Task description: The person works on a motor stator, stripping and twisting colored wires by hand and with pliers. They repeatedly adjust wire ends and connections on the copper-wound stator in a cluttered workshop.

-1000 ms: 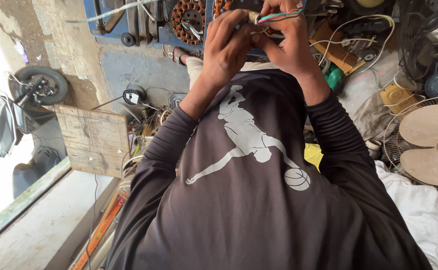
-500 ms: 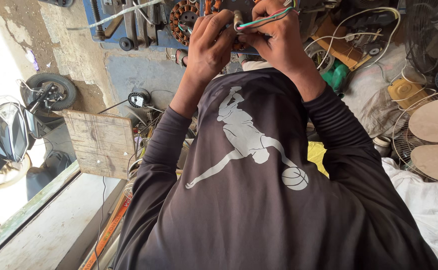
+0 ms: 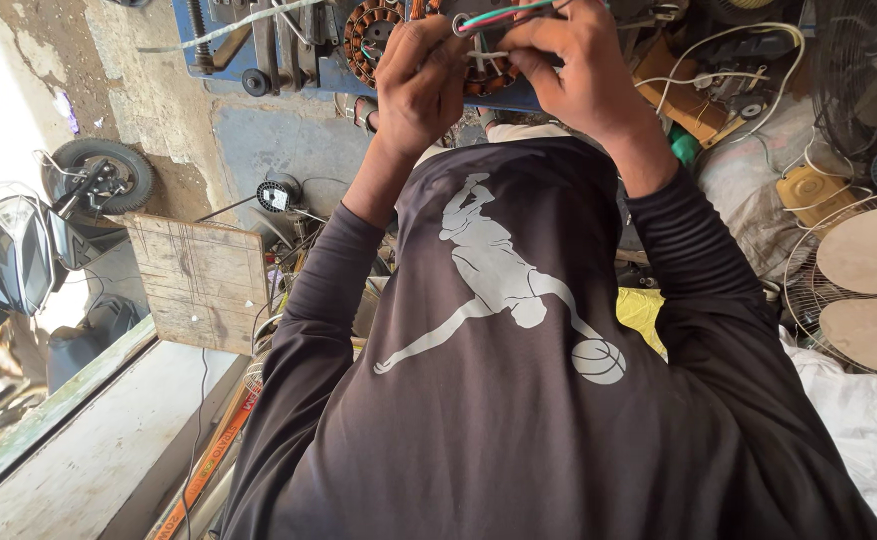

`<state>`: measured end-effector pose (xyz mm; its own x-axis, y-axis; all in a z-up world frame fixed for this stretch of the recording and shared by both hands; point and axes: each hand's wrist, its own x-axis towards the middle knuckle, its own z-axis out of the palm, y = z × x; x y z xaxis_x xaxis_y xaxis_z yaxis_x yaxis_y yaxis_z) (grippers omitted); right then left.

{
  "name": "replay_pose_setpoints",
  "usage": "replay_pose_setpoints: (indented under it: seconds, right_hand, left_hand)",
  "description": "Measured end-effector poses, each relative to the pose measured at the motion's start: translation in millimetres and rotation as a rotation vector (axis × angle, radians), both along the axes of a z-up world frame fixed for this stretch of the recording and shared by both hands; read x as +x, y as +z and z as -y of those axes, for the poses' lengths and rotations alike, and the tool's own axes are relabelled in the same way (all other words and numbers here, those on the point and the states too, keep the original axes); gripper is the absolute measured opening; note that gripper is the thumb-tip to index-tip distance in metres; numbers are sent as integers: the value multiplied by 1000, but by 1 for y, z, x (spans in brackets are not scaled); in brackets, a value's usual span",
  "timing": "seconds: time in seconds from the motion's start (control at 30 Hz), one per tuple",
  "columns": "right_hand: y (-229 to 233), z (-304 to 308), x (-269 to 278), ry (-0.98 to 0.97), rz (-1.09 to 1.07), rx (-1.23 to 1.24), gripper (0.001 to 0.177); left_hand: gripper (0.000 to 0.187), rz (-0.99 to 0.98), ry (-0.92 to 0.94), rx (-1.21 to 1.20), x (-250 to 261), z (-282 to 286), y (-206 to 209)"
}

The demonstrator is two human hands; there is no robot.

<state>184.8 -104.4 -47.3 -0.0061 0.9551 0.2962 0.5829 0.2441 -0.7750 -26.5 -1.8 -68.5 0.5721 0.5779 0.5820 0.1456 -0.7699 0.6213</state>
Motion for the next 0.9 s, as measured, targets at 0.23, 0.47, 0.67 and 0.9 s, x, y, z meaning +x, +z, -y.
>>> replay_pose_setpoints:
  seconds: [0.23,0.47,0.67,0.9]
  right_hand:
    - [-4,-1,-5,-44,78,-124,8]
    - [-4,-4,-8,-25,-75,-62,9]
    - [-1,-7,-9,-37,-1,-48,9]
    - [12,-18,-17,-49,-27,-21,13]
  left_hand:
    - [26,52,91,-32,6,4,-7]
    - [24,93,147,-78,10,7,-15]
    - [21,127,183,-151,13,11,-16]
    - [24,125,165,-111,14,7,-15]
